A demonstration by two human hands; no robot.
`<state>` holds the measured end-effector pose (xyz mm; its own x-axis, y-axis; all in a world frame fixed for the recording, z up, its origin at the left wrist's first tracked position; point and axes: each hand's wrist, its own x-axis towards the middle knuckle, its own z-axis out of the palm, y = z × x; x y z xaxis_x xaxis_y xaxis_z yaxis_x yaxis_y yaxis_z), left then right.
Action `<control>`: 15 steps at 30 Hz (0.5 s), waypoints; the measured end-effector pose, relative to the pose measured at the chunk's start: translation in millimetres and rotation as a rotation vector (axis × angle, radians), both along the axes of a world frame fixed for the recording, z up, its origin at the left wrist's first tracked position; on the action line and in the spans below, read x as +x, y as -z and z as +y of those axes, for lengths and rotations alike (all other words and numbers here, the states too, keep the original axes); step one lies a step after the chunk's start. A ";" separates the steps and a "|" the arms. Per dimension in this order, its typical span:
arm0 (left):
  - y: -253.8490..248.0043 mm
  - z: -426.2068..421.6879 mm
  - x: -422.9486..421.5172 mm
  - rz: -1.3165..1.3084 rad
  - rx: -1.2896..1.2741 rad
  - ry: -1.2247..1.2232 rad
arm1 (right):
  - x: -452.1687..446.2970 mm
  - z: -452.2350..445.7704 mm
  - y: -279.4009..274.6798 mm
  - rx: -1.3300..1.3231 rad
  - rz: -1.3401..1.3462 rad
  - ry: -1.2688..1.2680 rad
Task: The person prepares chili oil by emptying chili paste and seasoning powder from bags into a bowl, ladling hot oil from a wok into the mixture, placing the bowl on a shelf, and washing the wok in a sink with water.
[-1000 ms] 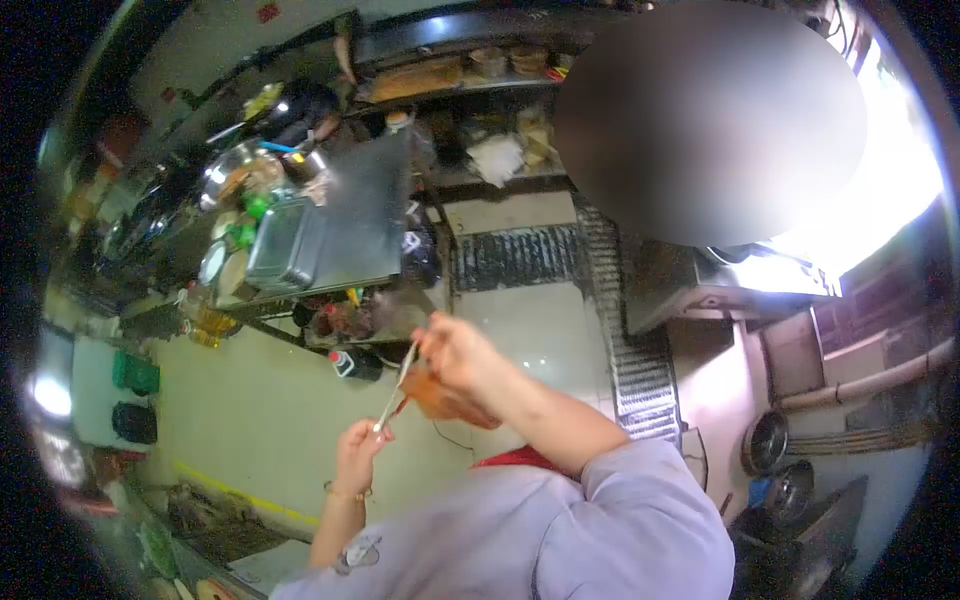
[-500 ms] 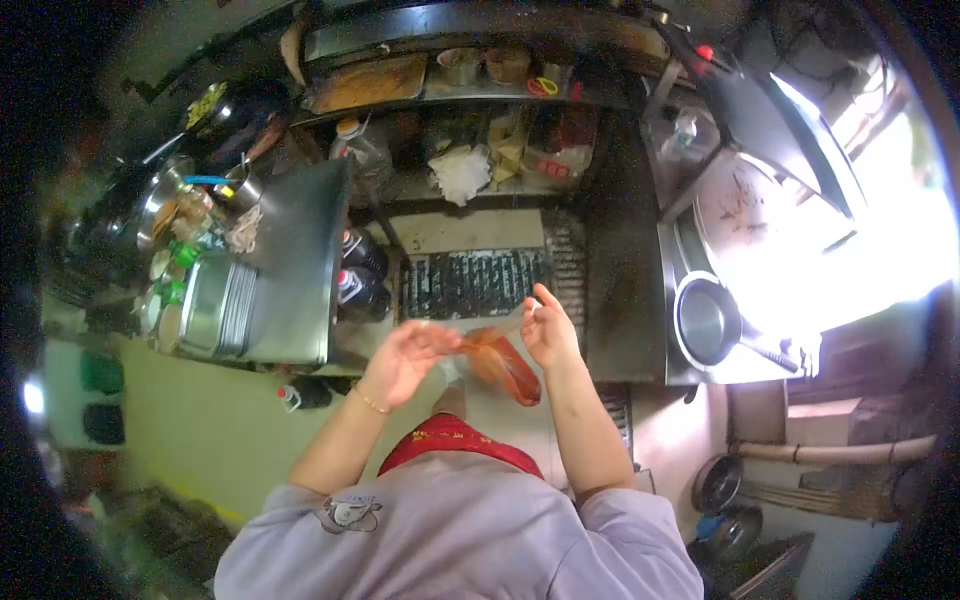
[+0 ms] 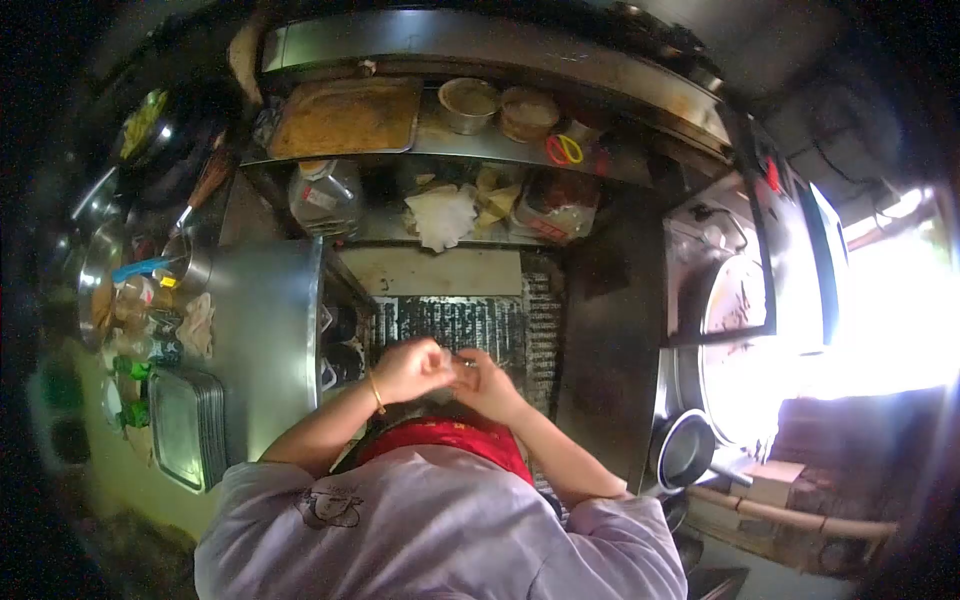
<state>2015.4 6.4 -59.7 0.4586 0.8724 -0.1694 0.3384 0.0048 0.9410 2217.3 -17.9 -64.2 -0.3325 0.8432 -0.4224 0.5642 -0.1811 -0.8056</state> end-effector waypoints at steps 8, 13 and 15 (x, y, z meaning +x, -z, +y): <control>-2.5 100.8 -11.4 -0.128 0.161 -0.381 | -69.0 156.2 163.8 0.374 0.187 -0.365; 19.9 139.1 -52.1 0.418 0.345 -0.799 | -133.0 306.8 214.1 0.555 -0.361 -0.768; 37.5 118.8 -68.5 0.427 0.091 -1.025 | -160.1 348.4 235.0 0.800 -0.496 -0.774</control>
